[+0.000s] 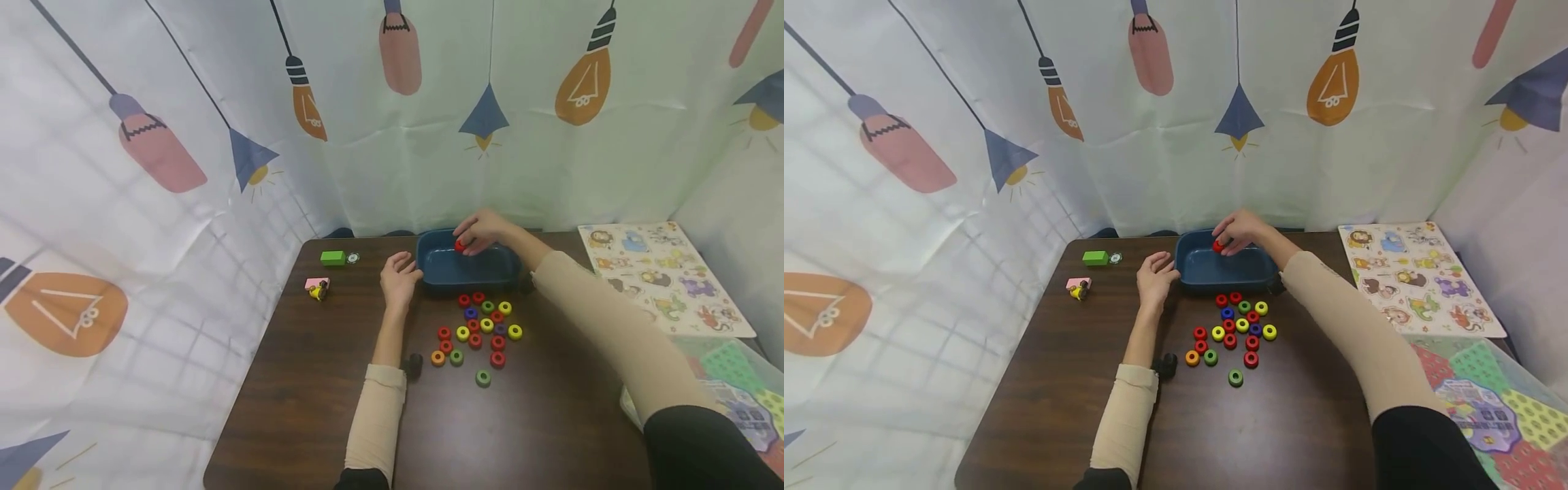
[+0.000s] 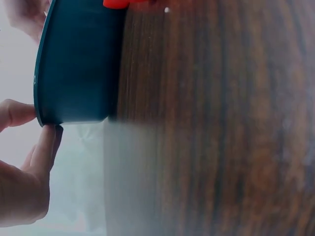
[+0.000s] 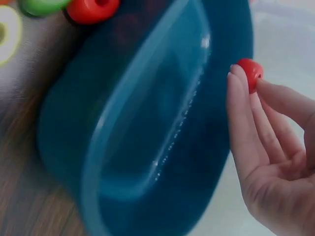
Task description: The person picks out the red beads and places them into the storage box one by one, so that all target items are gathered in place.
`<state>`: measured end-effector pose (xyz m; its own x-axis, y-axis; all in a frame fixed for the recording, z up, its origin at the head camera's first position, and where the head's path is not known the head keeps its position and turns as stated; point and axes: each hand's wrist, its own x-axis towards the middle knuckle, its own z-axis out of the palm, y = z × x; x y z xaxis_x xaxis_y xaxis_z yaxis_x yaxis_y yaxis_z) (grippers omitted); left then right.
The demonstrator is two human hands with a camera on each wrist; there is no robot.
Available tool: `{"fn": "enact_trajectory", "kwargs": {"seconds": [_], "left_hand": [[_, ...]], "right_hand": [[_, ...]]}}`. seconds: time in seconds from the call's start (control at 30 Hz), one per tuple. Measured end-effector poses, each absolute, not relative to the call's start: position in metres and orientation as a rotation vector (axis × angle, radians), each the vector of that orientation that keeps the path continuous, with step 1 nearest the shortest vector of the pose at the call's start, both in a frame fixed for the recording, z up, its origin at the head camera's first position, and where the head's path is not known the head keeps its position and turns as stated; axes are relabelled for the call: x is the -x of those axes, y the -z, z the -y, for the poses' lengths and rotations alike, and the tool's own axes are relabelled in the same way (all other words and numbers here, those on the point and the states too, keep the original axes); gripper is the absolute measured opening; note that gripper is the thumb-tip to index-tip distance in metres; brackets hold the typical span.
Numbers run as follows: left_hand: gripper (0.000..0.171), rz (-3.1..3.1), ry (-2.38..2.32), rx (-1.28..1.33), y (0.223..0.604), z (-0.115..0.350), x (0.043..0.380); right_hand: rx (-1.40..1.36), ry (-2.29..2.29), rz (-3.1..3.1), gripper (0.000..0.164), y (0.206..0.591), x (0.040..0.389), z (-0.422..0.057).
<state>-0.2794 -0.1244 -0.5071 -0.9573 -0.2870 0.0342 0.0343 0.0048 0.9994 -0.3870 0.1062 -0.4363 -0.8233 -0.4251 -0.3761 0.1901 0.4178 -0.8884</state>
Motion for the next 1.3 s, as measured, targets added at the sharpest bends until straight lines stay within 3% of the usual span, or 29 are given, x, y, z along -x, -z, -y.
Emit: {"fn": "enact_trajectory", "kwargs": {"seconds": [0.53,0.83,1.03,1.3], "left_hand": [[0.055,2.115,2.057,-0.279,0.504,0.121,0.28],[0.055,2.105,2.066,-0.292,0.507,0.118,0.283],[0.055,2.097,2.08,-0.294,0.508,0.12,0.282],[0.056,2.091,2.097,-0.297,0.507,0.132,0.283]], "right_hand": [[0.083,1.432,-2.142,0.029,0.48,0.403,-0.056],[0.118,1.44,-2.144,0.033,0.484,0.401,-0.065],[0.319,1.425,-2.204,0.031,0.461,0.379,-0.087],[0.569,1.314,-2.261,0.019,0.428,0.321,-0.114]]}}
